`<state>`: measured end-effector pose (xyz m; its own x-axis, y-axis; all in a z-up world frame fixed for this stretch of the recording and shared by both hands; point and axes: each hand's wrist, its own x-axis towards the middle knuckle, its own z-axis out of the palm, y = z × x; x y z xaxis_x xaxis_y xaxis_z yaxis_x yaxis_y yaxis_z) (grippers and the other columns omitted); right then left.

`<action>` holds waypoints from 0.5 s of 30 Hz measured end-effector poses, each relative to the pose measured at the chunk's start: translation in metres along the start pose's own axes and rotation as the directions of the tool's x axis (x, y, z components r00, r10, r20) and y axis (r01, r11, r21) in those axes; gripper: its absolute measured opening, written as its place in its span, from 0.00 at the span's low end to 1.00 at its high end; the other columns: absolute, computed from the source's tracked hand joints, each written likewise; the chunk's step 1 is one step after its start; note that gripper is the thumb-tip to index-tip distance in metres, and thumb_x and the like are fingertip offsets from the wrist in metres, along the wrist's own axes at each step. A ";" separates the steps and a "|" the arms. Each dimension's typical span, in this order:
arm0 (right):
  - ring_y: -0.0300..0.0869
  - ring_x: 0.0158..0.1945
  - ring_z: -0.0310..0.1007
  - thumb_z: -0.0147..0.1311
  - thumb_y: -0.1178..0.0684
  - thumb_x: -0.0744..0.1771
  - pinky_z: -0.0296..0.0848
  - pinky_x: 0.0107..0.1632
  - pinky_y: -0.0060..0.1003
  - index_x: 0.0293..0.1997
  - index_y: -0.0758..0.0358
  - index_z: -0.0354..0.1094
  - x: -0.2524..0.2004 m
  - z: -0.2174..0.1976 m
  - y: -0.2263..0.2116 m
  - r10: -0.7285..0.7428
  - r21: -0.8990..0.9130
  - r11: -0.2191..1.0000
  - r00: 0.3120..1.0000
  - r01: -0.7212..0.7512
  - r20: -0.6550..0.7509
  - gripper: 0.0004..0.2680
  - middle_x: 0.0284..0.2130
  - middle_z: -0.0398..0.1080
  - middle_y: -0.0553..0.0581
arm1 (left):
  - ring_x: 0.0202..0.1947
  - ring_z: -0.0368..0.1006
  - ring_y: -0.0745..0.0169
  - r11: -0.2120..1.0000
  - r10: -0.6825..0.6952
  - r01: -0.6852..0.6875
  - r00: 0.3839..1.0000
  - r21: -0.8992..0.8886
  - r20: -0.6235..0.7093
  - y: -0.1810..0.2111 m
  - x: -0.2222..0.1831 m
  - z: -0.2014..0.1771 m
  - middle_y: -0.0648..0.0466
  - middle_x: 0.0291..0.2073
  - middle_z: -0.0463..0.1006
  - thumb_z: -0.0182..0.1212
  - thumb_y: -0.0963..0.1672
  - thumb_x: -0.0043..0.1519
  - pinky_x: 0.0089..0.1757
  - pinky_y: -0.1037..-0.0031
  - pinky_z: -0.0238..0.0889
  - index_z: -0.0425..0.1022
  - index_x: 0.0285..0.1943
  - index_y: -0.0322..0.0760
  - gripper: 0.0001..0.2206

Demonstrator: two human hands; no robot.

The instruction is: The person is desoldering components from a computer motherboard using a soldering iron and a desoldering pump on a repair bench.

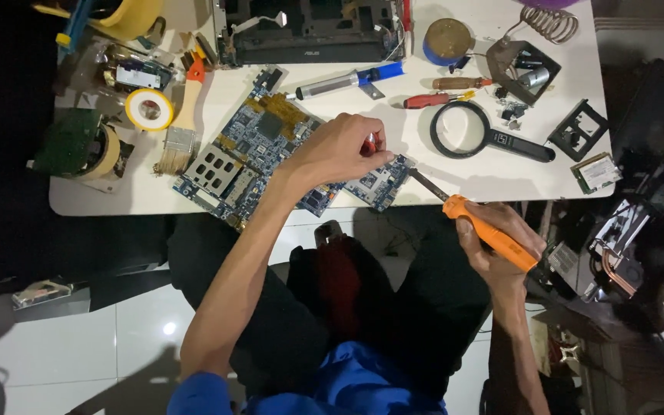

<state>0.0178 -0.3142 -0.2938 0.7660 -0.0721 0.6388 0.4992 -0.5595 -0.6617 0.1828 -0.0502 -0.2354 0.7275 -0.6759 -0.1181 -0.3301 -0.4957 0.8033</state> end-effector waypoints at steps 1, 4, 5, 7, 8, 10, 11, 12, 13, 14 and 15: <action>0.53 0.25 0.74 0.69 0.60 0.65 0.70 0.30 0.38 0.43 0.72 0.79 0.001 0.000 -0.001 0.011 -0.014 1.000 1.000 -0.011 0.006 0.07 0.28 0.76 0.67 | 0.24 0.77 0.53 1.000 0.005 -0.005 1.000 -0.001 0.000 0.000 0.000 0.001 0.47 0.22 0.79 0.60 0.45 0.61 0.35 0.60 0.71 0.79 0.38 0.35 0.08; 0.49 0.24 0.72 0.68 0.58 0.66 0.68 0.29 0.37 0.43 0.70 0.78 0.005 0.000 -0.004 -0.005 -0.032 0.999 1.000 0.006 0.020 0.06 0.28 0.76 0.65 | 0.25 0.78 0.52 1.000 0.009 -0.009 1.000 -0.003 -0.002 -0.001 0.000 0.002 0.46 0.23 0.79 0.60 0.45 0.61 0.35 0.60 0.71 0.79 0.38 0.35 0.08; 0.47 0.22 0.70 0.66 0.58 0.66 0.66 0.28 0.35 0.43 0.69 0.78 0.006 0.000 -0.005 -0.031 -0.038 0.999 0.999 0.032 0.026 0.06 0.28 0.76 0.64 | 0.25 0.78 0.52 1.000 0.011 -0.011 1.000 -0.003 -0.003 -0.002 0.000 0.002 0.46 0.23 0.80 0.60 0.45 0.61 0.35 0.60 0.71 0.79 0.38 0.35 0.08; 0.47 0.22 0.70 0.66 0.58 0.66 0.67 0.28 0.36 0.43 0.70 0.78 0.006 0.001 -0.004 -0.036 -0.025 0.999 0.999 0.037 0.024 0.06 0.28 0.76 0.65 | 0.25 0.78 0.52 1.000 0.012 -0.012 1.000 -0.003 -0.005 -0.001 -0.001 0.001 0.46 0.23 0.80 0.60 0.45 0.61 0.34 0.60 0.71 0.79 0.38 0.35 0.08; 0.47 0.22 0.69 0.66 0.58 0.66 0.67 0.28 0.36 0.42 0.70 0.77 0.006 0.001 -0.004 -0.041 -0.013 0.999 0.999 0.041 0.019 0.06 0.27 0.75 0.65 | 0.25 0.78 0.52 1.000 0.015 -0.015 1.000 -0.001 -0.005 -0.001 -0.002 0.001 0.46 0.23 0.79 0.59 0.45 0.60 0.34 0.61 0.71 0.79 0.38 0.35 0.08; 0.46 0.23 0.70 0.66 0.57 0.67 0.67 0.28 0.35 0.43 0.70 0.77 0.007 0.002 -0.007 -0.036 -0.015 0.999 0.999 0.037 0.021 0.06 0.28 0.75 0.64 | 0.25 0.78 0.52 1.000 0.013 -0.013 1.000 -0.003 -0.005 -0.002 -0.001 0.002 0.46 0.24 0.80 0.59 0.44 0.61 0.34 0.61 0.71 0.79 0.39 0.35 0.08; 0.45 0.23 0.70 0.66 0.56 0.67 0.67 0.28 0.34 0.43 0.69 0.77 0.008 0.002 -0.009 -0.032 -0.018 0.999 0.999 0.032 0.022 0.06 0.29 0.76 0.64 | 0.25 0.78 0.52 1.000 0.011 -0.011 1.000 -0.004 -0.005 -0.002 -0.001 0.002 0.45 0.24 0.80 0.59 0.44 0.61 0.34 0.61 0.72 0.78 0.39 0.35 0.08; 0.45 0.23 0.70 0.66 0.56 0.67 0.67 0.28 0.34 0.43 0.69 0.77 0.007 0.001 -0.007 -0.032 -0.018 0.999 0.999 0.032 0.022 0.06 0.29 0.76 0.64 | 0.25 0.78 0.52 1.000 0.011 -0.011 1.000 -0.004 -0.005 -0.002 -0.001 0.002 0.45 0.24 0.80 0.59 0.44 0.61 0.34 0.61 0.72 0.78 0.39 0.35 0.08; 0.45 0.23 0.70 0.66 0.56 0.67 0.66 0.27 0.34 0.43 0.69 0.77 0.006 0.001 -0.006 -0.032 -0.022 0.999 0.999 0.033 0.024 0.07 0.28 0.76 0.64 | 0.25 0.78 0.52 1.000 0.010 -0.010 1.000 0.000 -0.002 -0.002 -0.001 0.002 0.45 0.24 0.80 0.60 0.44 0.61 0.34 0.61 0.72 0.79 0.39 0.34 0.08; 0.45 0.22 0.69 0.67 0.57 0.66 0.65 0.26 0.34 0.43 0.70 0.78 0.005 0.000 -0.004 -0.034 -0.026 0.999 0.999 0.034 0.026 0.07 0.28 0.76 0.64 | 0.26 0.78 0.51 1.000 0.008 -0.008 1.000 0.005 0.000 -0.001 -0.001 0.002 0.45 0.25 0.80 0.60 0.44 0.61 0.34 0.61 0.72 0.79 0.39 0.34 0.08; 0.45 0.22 0.69 0.67 0.57 0.66 0.65 0.26 0.34 0.43 0.70 0.78 0.006 0.000 -0.005 -0.033 -0.026 0.999 0.999 0.034 0.027 0.07 0.28 0.76 0.64 | 0.26 0.78 0.51 1.000 0.008 -0.008 1.000 0.004 0.000 0.000 -0.001 0.001 0.45 0.25 0.80 0.60 0.44 0.61 0.34 0.61 0.72 0.79 0.39 0.34 0.08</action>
<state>0.0202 -0.3118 -0.2872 0.7595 -0.0311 0.6498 0.5143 -0.5829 -0.6291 0.1817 -0.0500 -0.2363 0.7248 -0.6799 -0.1112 -0.3387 -0.4923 0.8018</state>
